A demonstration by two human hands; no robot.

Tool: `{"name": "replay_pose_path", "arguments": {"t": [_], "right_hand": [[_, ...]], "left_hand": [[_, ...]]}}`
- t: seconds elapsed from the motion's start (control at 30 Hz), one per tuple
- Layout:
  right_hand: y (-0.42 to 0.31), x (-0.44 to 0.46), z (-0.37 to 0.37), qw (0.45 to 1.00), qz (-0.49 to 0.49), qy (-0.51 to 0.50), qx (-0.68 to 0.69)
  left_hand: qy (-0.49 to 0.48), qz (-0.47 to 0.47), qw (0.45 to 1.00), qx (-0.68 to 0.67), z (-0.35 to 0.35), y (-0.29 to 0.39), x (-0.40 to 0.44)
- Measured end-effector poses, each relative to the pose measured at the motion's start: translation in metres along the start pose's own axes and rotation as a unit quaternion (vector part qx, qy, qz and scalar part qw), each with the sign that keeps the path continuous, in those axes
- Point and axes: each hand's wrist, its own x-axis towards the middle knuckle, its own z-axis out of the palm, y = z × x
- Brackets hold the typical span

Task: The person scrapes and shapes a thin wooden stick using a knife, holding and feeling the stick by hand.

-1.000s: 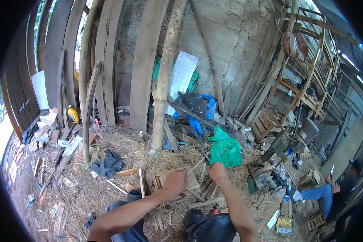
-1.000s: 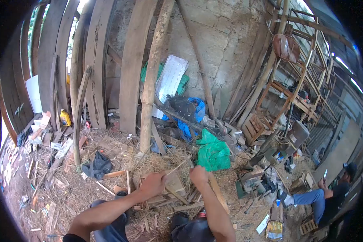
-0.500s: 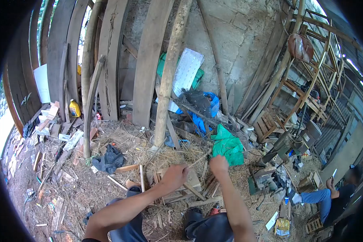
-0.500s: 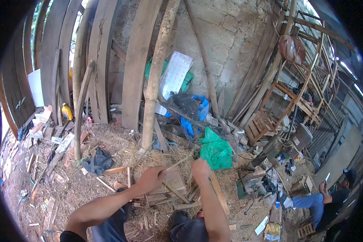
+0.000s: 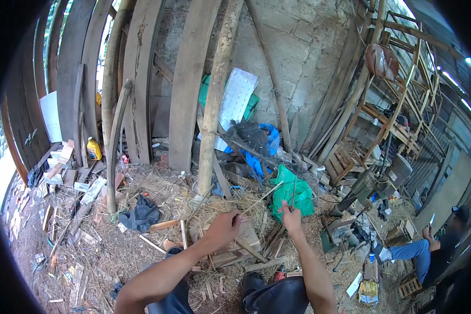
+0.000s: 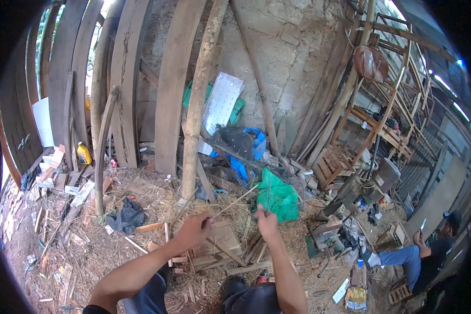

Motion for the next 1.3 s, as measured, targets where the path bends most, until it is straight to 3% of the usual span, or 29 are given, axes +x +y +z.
{"name": "replay_pose_path", "arguments": {"t": [0.03,0.13,0.2,0.27,0.33,0.43,0.5,0.53,0.6,0.67,0.73,0.8,0.87,0.9,0.97,1.07,1.2,1.27,1.3], "right_hand": [[-0.034,-0.017,0.004,0.992,0.033,-0.028,0.115],[-0.067,-0.034,0.023,0.978,-0.040,-0.065,0.193],[-0.073,-0.039,0.031,0.972,-0.031,-0.070,0.221],[-0.068,-0.038,0.036,0.956,-0.047,-0.139,0.256],[-0.076,-0.047,0.038,0.961,-0.029,-0.146,0.235],[-0.075,-0.047,0.040,0.964,-0.076,-0.182,0.178],[-0.066,-0.042,0.040,0.966,-0.184,-0.107,-0.149],[-0.061,-0.045,0.041,0.966,-0.183,-0.106,-0.150],[-0.056,-0.053,0.047,0.892,-0.298,-0.067,-0.334],[-0.058,-0.051,0.048,0.900,-0.270,-0.052,-0.340],[-0.050,-0.042,0.051,0.907,-0.239,-0.041,-0.344],[-0.022,-0.017,0.044,0.898,-0.197,0.034,-0.392],[-0.028,-0.008,0.017,0.919,-0.039,0.070,-0.386],[-0.025,-0.008,0.007,0.920,-0.040,0.070,-0.384],[-0.014,-0.014,-0.001,0.932,-0.014,0.113,-0.344],[0.008,-0.008,0.003,0.964,-0.053,0.124,-0.229],[-0.041,-0.033,0.017,0.975,-0.090,0.071,-0.193],[-0.049,-0.043,0.033,0.947,-0.224,-0.037,-0.226],[-0.053,-0.048,0.038,0.948,-0.223,-0.036,-0.224]], "left_hand": [[-0.006,-0.013,1.000,0.007,0.001,0.000,0.001],[-0.022,-0.006,1.000,0.017,0.008,-0.001,0.001],[-0.032,0.014,0.999,0.019,0.013,-0.002,-0.001],[-0.045,-0.016,0.999,-0.026,0.015,-0.004,-0.002],[-0.034,-0.026,0.997,-0.057,0.014,-0.004,-0.001],[-0.024,-0.057,0.993,-0.105,0.013,-0.009,0.004],[-0.022,-0.079,0.989,-0.120,0.016,-0.017,0.006],[-0.002,-0.051,0.991,-0.125,0.018,-0.020,0.007],[0.018,-0.019,0.991,-0.130,0.022,-0.017,0.006],[-0.007,-0.092,0.985,-0.146,0.022,-0.008,0.002],[0.001,-0.084,0.986,-0.147,0.023,-0.008,0.002],[0.008,-0.077,0.986,-0.149,0.022,-0.001,-0.004],[-0.050,-0.122,0.982,-0.138,0.015,0.018,-0.013],[-0.050,-0.122,0.982,-0.136,0.016,0.018,-0.013],[-0.021,-0.019,0.993,-0.118,0.018,0.013,-0.012],[-0.016,-0.063,0.991,-0.116,0.008,0.010,-0.006],[-0.004,-0.076,0.993,-0.086,0.019,-0.025,0.001],[0.008,-0.083,0.995,-0.054,0.021,-0.022,0.005],[0.007,-0.082,0.995,-0.052,0.022,-0.017,0.005]]}}
